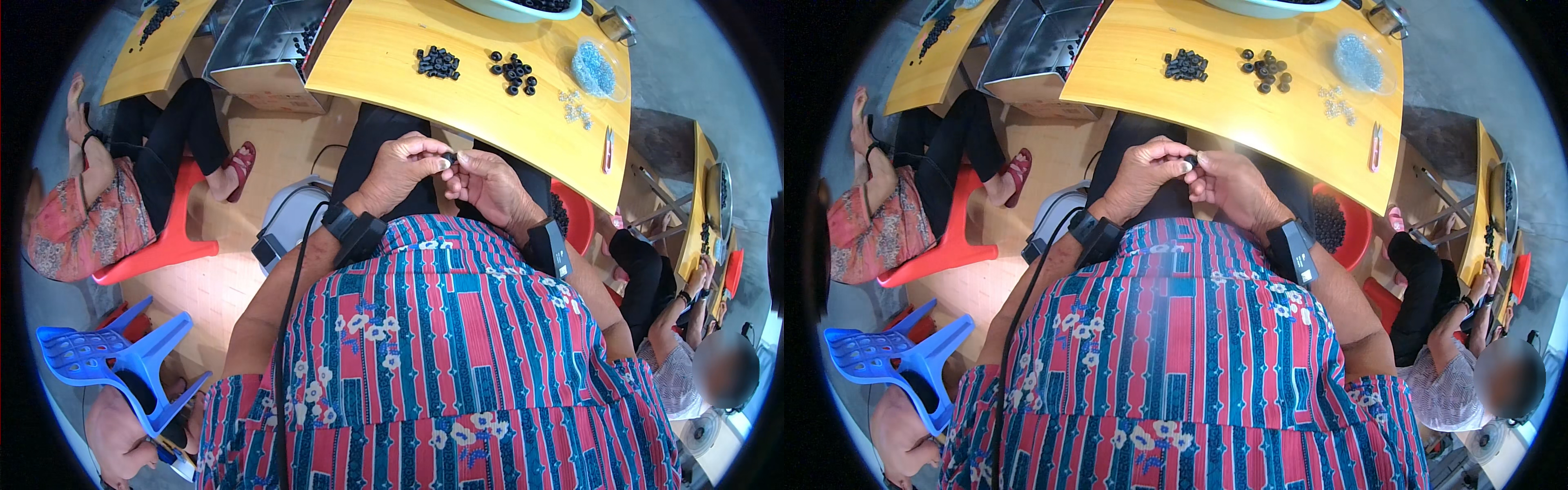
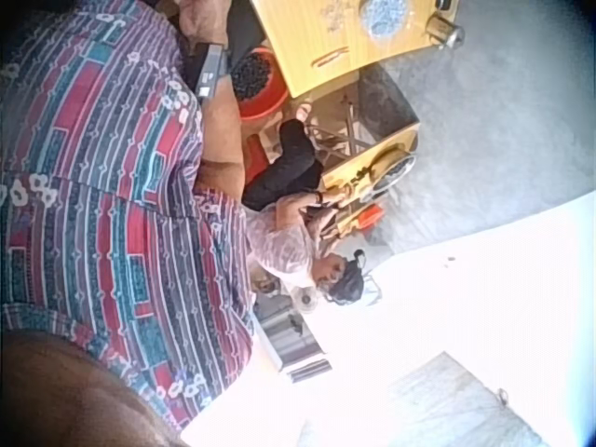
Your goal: Assembling small black plastic components by hand in a workshop setting.
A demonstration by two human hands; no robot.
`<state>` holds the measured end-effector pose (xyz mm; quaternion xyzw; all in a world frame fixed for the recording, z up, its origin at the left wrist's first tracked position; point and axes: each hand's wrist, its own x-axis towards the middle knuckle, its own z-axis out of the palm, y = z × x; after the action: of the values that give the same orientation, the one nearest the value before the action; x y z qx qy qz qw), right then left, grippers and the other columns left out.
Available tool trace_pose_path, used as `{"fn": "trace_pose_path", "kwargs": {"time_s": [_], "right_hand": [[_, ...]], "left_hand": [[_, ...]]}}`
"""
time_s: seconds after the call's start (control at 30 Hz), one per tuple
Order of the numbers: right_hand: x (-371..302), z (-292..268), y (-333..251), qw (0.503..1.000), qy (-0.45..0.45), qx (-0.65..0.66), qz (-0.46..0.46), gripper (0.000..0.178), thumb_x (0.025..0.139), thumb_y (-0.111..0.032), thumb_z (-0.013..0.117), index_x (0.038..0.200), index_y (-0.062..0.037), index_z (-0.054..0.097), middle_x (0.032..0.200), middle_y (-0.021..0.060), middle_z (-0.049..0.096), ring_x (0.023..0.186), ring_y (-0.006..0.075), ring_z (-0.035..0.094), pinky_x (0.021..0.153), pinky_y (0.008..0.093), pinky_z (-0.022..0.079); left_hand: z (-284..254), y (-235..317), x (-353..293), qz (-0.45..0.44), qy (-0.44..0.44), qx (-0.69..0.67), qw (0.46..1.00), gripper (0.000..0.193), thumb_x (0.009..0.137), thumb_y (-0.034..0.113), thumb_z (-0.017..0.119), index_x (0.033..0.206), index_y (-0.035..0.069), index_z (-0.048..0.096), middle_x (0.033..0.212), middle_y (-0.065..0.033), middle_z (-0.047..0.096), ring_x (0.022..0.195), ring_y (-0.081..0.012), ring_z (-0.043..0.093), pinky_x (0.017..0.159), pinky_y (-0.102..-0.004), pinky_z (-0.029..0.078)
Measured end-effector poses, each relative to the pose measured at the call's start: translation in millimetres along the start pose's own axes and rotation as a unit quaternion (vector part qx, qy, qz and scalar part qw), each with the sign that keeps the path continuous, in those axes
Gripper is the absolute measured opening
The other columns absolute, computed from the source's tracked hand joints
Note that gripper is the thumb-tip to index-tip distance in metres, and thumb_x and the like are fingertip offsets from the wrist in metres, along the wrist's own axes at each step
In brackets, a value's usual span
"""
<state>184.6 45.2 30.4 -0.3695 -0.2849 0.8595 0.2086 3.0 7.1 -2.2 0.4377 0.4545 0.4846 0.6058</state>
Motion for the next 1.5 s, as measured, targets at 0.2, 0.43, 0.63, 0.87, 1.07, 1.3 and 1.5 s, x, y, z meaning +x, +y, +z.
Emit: {"fn": "trace_pose_path", "kwargs": {"time_s": [0.2,0.43,0.63,0.87,1.07,1.3,1.5], "right_hand": [[2.9,-3.5,6.5,1.0,-0.011,0.021,-0.007,0.021,0.095,-0.021,0.047,0.092,-0.0022,0.057,0.078,0.0017,0.054,0.066,0.0112,0.051,0.069,0.0294,0.048],[1.1,2.4,5.3,1.0,0.009,0.01,0.006,0.02,0.095,-0.021,0.047,0.091,-0.0031,0.055,0.076,0.0006,0.05,0.063,0.0113,0.046,0.069,0.0303,0.046],[0.1,7.4,4.3,0.999,0.027,-0.022,-0.007,0.023,0.096,-0.023,0.045,0.089,-0.0035,0.054,0.074,0.0007,0.048,0.062,0.0111,0.044,0.069,0.0307,0.045],[0.3,1.8,4.3,1.0,-0.017,-0.016,0.01,0.024,0.096,-0.024,0.046,0.084,-0.0041,0.052,0.071,0.0005,0.047,0.061,0.0112,0.043,0.069,0.0301,0.044],[-0.1,5.9,2.9,0.999,0.0,0.029,0.016,0.021,0.095,-0.022,0.047,0.085,-0.0037,0.052,0.072,0.0013,0.048,0.063,0.0123,0.044,0.067,0.0294,0.042],[1.4,5.1,6.1,0.997,-0.001,0.075,0.015,0.02,0.094,-0.021,0.046,0.089,-0.0029,0.053,0.075,0.0014,0.048,0.063,0.0129,0.043,0.065,0.0286,0.042],[2.0,1.3,9.3,0.997,-0.002,-0.052,-0.062,0.02,0.095,-0.02,0.045,0.09,-0.0023,0.053,0.077,0.0015,0.049,0.066,0.0099,0.045,0.065,0.0258,0.042]], "left_hand": [[0.3,-3.4,1.0,0.019,0.002,0.011,1.0,0.016,0.08,0.003,0.068,0.096,-0.001,0.068,0.088,-0.0041,0.059,0.078,-0.0089,0.059,0.072,-0.0213,0.048],[-0.9,-7.1,1.9,0.03,-0.004,0.049,0.998,0.018,0.079,0.002,0.068,0.097,-0.001,0.068,0.088,-0.0039,0.06,0.077,-0.0082,0.057,0.07,-0.0203,0.047],[-2.6,-6.9,1.0,0.012,-0.007,0.062,0.998,0.015,0.081,-0.002,0.064,0.096,-0.004,0.066,0.092,-0.0054,0.058,0.086,-0.0126,0.061,0.078,-0.0244,0.053],[-1.4,-2.5,0.7,0.027,-0.013,0.106,0.994,0.012,0.08,-0.002,0.066,0.092,-0.003,0.067,0.09,-0.0048,0.058,0.083,-0.0107,0.059,0.074,-0.0221,0.05],[-1.2,-3.9,1.2,0.035,-0.003,0.098,0.995,0.013,0.08,-0.001,0.066,0.093,-0.002,0.067,0.09,-0.0047,0.058,0.083,-0.0107,0.059,0.074,-0.0222,0.049],[-1.4,-6.2,1.5,0.029,-0.012,0.08,0.996,0.014,0.081,-0.001,0.066,0.095,-0.002,0.066,0.091,-0.0046,0.058,0.083,-0.0108,0.06,0.076,-0.0223,0.049],[-0.8,-5.4,0.6,-0.015,-0.045,0.03,0.998,0.028,0.087,0.005,0.061,0.114,-0.001,0.059,0.1,-0.0045,0.06,0.087,-0.0096,0.06,0.078,-0.0227,0.05]]}}
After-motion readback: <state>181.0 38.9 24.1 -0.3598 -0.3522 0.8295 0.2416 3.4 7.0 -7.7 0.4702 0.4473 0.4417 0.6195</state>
